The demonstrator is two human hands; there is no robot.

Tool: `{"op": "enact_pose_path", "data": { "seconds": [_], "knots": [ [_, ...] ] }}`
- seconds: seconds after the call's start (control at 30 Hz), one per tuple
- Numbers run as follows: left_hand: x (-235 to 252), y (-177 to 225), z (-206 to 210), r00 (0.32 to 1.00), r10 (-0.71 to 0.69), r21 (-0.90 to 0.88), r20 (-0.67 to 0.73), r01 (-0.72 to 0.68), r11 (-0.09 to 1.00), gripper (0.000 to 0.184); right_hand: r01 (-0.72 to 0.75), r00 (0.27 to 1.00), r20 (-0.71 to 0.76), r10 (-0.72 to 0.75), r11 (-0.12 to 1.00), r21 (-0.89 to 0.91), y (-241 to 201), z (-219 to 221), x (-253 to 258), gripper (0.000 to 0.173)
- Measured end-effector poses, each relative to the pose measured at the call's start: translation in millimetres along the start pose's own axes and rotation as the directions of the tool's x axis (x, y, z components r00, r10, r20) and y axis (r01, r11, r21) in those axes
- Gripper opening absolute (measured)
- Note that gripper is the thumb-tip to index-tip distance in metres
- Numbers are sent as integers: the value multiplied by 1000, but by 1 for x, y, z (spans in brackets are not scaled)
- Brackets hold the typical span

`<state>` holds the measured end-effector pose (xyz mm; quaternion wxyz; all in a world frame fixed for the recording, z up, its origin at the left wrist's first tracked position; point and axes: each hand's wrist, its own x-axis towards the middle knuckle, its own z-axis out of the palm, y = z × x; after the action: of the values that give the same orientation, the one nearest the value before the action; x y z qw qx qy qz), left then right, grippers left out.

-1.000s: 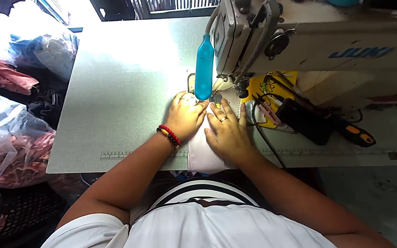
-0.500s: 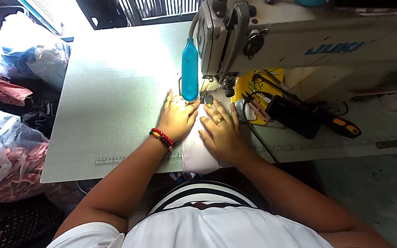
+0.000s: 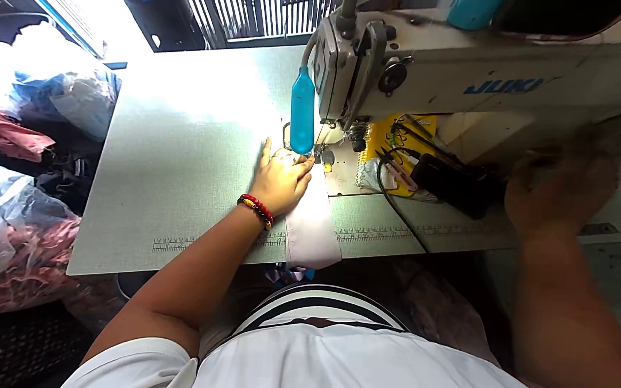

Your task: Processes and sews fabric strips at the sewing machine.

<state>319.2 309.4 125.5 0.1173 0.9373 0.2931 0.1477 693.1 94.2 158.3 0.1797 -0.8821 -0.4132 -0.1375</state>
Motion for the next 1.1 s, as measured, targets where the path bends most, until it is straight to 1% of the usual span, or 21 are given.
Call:
{"op": "enact_pose_path", "data": {
  "seconds": [0.1, 0.27, 0.33, 0.4, 0.6, 0.73, 0.83, 0.93, 1.03, 1.1],
  "knots": [
    [1, 0, -1, 1000, -5, 2, 12, 5, 1000, 43, 21, 1000, 6, -21, 1000, 9, 1, 4, -3, 59],
    [2, -2, 0, 1000, -19, -8, 21, 19, 1000, 43, 75, 997, -27, -73, 996, 52, 7, 10, -5, 61],
    [3, -3, 0, 1000, -10, -16, 6, 10, 1000, 42, 65, 997, -35, -63, 997, 44, 9, 13, -8, 56],
    [2, -2, 1, 1000, -14, -11, 7, 14, 1000, 42, 47, 999, -8, -47, 999, 21, 7, 13, -12, 52],
    [1, -3, 1, 1000, -11, -7, 11, 11, 1000, 42, 52, 995, 92, -49, 998, -34, 9, 14, -6, 57],
    [4, -3, -1, 999, -5, 3, 32, 5, 1000, 43, 33, 999, 31, -32, 999, -38, 3, 6, -1, 55],
    [5, -7, 0, 1000, 16, 5, 23, -16, 1000, 43, 23, 999, 32, -25, 998, 61, -6, -1, -4, 54],
    [11, -11, -1, 1000, 17, 8, 24, -17, 1000, 43, 68, 998, -7, -68, 989, 130, -20, -4, -22, 55],
    [14, -15, -2, 999, 14, 4, 42, -14, 1000, 43, 185, 982, -27, -186, 938, 294, -58, -21, -65, 43],
    [10, -14, -2, 1000, 8, -22, 0, -8, 1000, 42, 305, 932, 37, -361, 834, 460, -82, -29, -113, 35]
  ]
}}
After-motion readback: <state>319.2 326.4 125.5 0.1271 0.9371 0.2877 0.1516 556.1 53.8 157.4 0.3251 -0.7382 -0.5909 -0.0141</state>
